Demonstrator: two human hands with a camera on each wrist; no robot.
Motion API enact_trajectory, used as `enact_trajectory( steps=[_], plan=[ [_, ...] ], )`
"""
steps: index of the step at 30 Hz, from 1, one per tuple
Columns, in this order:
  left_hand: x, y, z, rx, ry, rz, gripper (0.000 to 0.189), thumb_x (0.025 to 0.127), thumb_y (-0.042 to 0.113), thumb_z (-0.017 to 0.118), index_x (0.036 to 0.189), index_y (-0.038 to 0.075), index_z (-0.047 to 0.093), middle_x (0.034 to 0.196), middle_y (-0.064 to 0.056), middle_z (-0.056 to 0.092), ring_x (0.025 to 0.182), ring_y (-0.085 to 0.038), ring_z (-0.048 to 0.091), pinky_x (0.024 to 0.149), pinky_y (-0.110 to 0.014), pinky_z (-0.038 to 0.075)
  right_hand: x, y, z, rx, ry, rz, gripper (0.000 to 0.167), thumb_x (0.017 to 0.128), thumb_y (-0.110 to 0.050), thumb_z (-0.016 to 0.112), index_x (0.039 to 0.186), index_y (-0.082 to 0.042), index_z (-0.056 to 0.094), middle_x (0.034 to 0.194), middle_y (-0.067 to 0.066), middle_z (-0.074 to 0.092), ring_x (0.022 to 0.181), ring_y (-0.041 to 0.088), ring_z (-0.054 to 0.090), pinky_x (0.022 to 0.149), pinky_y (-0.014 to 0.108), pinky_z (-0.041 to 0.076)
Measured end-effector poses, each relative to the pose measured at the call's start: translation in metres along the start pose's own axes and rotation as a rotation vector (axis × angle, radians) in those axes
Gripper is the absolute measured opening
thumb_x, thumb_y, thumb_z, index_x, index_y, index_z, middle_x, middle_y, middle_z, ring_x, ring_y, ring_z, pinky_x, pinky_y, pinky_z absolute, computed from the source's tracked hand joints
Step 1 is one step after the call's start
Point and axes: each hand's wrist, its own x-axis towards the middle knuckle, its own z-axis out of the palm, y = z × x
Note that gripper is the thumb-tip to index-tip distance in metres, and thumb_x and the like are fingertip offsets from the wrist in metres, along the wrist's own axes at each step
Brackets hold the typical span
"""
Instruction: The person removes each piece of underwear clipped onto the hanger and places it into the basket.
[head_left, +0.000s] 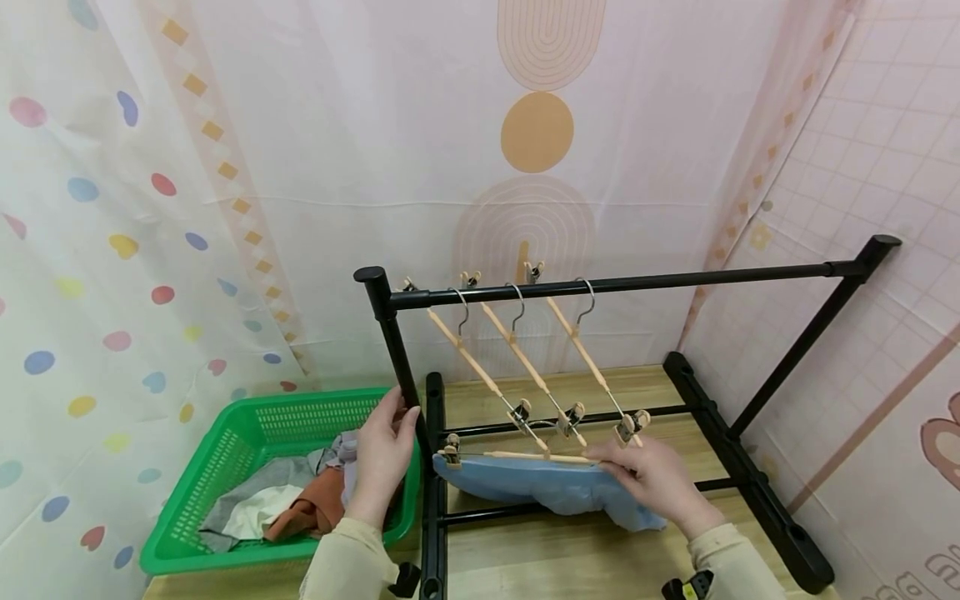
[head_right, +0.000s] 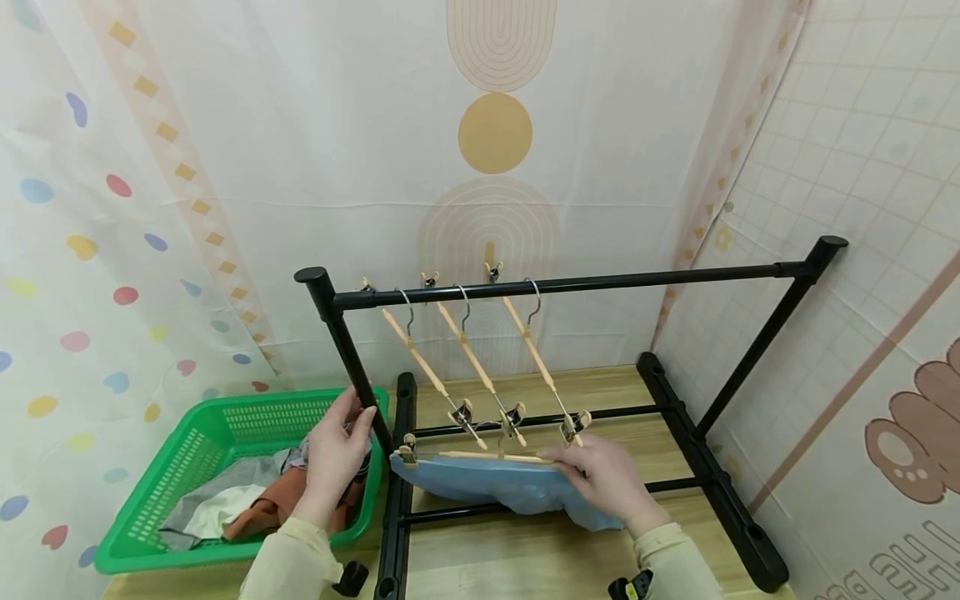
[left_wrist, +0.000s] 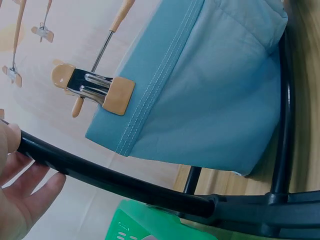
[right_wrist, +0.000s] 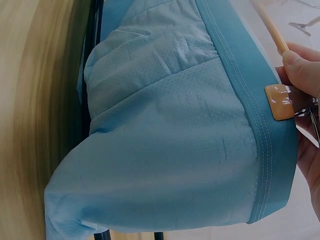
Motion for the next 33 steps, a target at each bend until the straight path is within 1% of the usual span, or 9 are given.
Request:
enact_trajectory(
  steps=[6,10,15,18,20,23,26,30,33],
  plan=[
    [-0.007,0.005,-0.009,0.04,-0.093,-0.022,0.044,0.098,0.011,0.063,0.14,0.002,0.051,0.121,-0.017,0.064,0.101,-0.029,0.063,0.077,-0.046,0.054,-0.001,-0.003,0.003,0.029,0.001,-0.03,0.042,0.073,0.0,0.082,0.11,-0.018,0.075,0.093,-0.006,0.072,0.059,-0.003,0.055,0.05,0.016,0.04],
    [-0.013,0.007,-0.016,0.08,-0.167,-0.045,0.052,0.099,0.015,0.062,0.146,0.0,0.044,0.131,-0.02,0.059,0.107,-0.031,0.061,0.082,-0.047,0.054,0.001,-0.006,0.004,0.043,0.002,-0.047,0.042,0.073,0.001,0.081,0.11,-0.018,0.075,0.091,-0.009,0.068,0.061,-0.004,0.048,0.053,0.016,0.04],
    [-0.02,0.007,-0.022,0.142,-0.237,-0.012,0.057,0.099,0.018,0.063,0.147,-0.003,0.041,0.119,-0.018,0.06,0.106,-0.034,0.06,0.082,-0.049,0.055,0.002,-0.008,0.007,0.052,0.004,-0.047,0.042,0.073,0.001,0.081,0.11,-0.018,0.076,0.095,-0.008,0.069,0.064,-0.002,0.051,0.054,0.017,0.041],
    [-0.024,0.008,-0.026,0.183,-0.255,0.014,0.055,0.099,0.02,0.064,0.145,-0.003,0.044,0.114,-0.015,0.06,0.105,-0.033,0.06,0.081,-0.049,0.054,0.003,-0.009,0.009,0.046,0.011,-0.061,0.041,0.074,-0.001,0.081,0.111,-0.019,0.076,0.098,-0.007,0.07,0.067,0.0,0.057,0.054,0.018,0.042],
    [-0.027,0.009,-0.028,0.204,-0.258,0.029,0.051,0.098,0.021,0.064,0.142,-0.003,0.049,0.118,-0.015,0.061,0.108,-0.034,0.06,0.083,-0.051,0.053,0.003,-0.009,0.01,0.036,0.023,-0.078,0.038,0.077,-0.004,0.08,0.111,-0.019,0.075,0.099,-0.007,0.071,0.071,0.004,0.061,0.055,0.019,0.044],
    [-0.031,0.013,-0.031,0.242,-0.251,0.05,0.042,0.098,0.022,0.066,0.132,-0.002,0.059,0.123,-0.018,0.062,0.114,-0.037,0.058,0.088,-0.054,0.051,0.004,-0.008,0.01,0.019,0.041,-0.104,0.027,0.086,-0.014,0.076,0.112,-0.02,0.075,0.101,-0.007,0.071,0.079,0.009,0.066,0.059,0.023,0.048],
    [-0.033,0.018,-0.033,0.261,-0.254,0.072,0.037,0.096,0.023,0.067,0.125,0.0,0.065,0.123,-0.018,0.063,0.117,-0.038,0.057,0.092,-0.056,0.048,0.004,-0.008,0.01,0.002,0.054,-0.117,0.02,0.097,-0.027,0.065,0.113,-0.02,0.075,0.103,-0.006,0.071,0.083,0.012,0.067,0.062,0.025,0.051],
    [-0.037,0.026,-0.033,0.268,-0.275,0.101,0.043,0.091,0.026,0.074,0.128,0.005,0.064,0.123,-0.015,0.064,0.114,-0.036,0.059,0.089,-0.054,0.05,0.004,-0.008,0.01,0.001,0.05,-0.113,0.029,0.102,-0.036,0.052,0.113,-0.02,0.075,0.102,-0.006,0.071,0.082,0.012,0.067,0.061,0.024,0.05],
    [-0.04,0.031,-0.031,0.261,-0.297,0.108,0.055,0.086,0.03,0.079,0.133,0.007,0.061,0.127,-0.014,0.063,0.115,-0.036,0.059,0.089,-0.055,0.05,0.003,-0.008,0.01,0.012,0.04,-0.105,0.024,0.1,-0.032,0.059,0.113,-0.02,0.075,0.102,-0.005,0.071,0.08,0.011,0.067,0.059,0.023,0.049]
  ],
)
